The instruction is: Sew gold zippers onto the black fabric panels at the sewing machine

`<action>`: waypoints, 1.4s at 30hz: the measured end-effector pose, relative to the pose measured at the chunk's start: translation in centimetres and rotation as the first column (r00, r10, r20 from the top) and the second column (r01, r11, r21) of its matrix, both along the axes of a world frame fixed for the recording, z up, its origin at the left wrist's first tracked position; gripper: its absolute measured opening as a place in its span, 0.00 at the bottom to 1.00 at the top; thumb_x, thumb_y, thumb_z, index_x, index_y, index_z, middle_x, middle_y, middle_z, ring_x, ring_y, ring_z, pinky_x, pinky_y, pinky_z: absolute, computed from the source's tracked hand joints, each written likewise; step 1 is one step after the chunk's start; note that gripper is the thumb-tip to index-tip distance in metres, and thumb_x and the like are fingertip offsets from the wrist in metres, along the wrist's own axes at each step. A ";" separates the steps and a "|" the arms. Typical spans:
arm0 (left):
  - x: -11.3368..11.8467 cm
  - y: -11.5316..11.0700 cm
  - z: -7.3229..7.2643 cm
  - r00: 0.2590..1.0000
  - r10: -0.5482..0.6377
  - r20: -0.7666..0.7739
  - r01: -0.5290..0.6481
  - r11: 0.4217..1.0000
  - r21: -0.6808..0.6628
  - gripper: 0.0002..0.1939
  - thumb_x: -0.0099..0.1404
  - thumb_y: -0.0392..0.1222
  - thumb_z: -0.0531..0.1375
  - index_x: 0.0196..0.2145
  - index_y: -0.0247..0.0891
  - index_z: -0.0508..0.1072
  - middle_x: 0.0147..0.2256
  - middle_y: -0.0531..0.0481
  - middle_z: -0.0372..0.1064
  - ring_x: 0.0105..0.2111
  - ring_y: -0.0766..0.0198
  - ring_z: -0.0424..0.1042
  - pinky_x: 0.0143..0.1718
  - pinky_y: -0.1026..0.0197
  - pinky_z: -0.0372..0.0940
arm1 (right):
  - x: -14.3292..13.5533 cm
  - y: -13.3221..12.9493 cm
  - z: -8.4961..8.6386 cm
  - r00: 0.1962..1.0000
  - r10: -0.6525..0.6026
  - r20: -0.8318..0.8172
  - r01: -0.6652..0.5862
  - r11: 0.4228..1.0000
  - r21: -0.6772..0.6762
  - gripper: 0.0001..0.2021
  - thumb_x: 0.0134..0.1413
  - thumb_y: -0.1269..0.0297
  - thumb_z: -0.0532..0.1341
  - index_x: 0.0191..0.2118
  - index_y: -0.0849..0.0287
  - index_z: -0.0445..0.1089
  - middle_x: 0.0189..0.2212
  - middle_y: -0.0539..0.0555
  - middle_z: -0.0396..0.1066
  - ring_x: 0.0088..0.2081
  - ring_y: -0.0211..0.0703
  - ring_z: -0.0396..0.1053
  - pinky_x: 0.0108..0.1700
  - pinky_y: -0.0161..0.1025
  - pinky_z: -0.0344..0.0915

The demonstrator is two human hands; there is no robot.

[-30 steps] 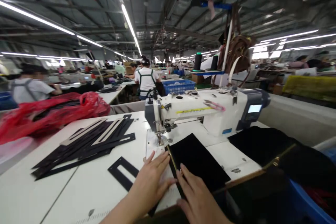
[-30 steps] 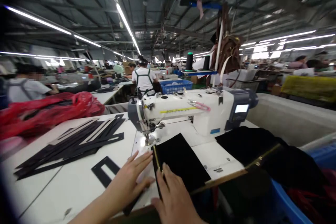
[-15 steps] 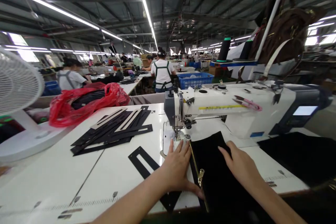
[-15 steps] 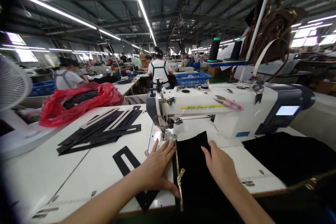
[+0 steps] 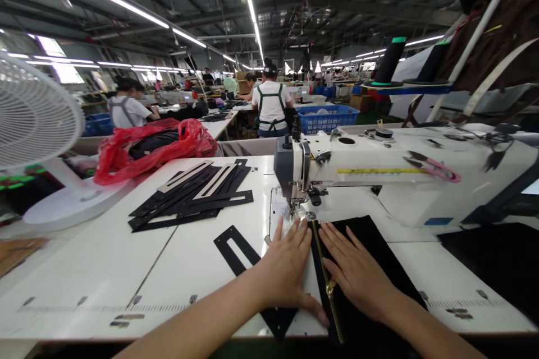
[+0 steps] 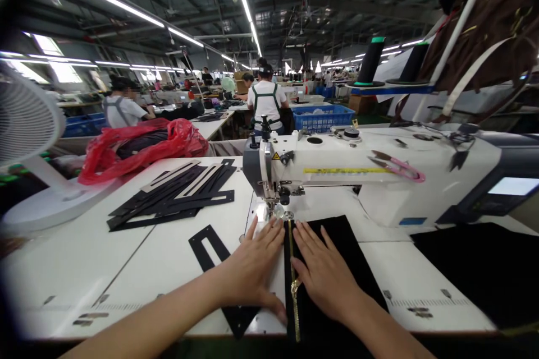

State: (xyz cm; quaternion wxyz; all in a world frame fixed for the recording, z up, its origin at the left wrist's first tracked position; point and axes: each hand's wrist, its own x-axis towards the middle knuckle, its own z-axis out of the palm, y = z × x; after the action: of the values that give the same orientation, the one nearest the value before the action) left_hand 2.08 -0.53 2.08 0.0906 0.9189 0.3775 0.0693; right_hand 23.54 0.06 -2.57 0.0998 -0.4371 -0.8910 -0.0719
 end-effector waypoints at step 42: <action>-0.9 0.1 -2.5 0.979 0.110 0.172 -0.141 0.974 0.178 0.15 0.68 0.32 0.46 0.49 0.30 0.65 0.52 0.34 0.62 0.54 0.52 0.62 0.53 0.44 0.62 | -3.0 0.5 -0.6 0.975 0.100 -0.197 -0.087 0.994 0.073 0.28 0.55 0.75 0.47 0.63 0.65 0.47 0.59 0.62 0.54 0.61 0.47 0.49 0.58 0.52 0.52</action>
State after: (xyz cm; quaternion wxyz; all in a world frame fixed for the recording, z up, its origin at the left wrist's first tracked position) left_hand 1.19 -0.38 -0.42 0.0285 0.8889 0.4182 0.1846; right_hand 20.55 0.55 -3.12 0.2064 -0.3962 -0.8932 -0.0511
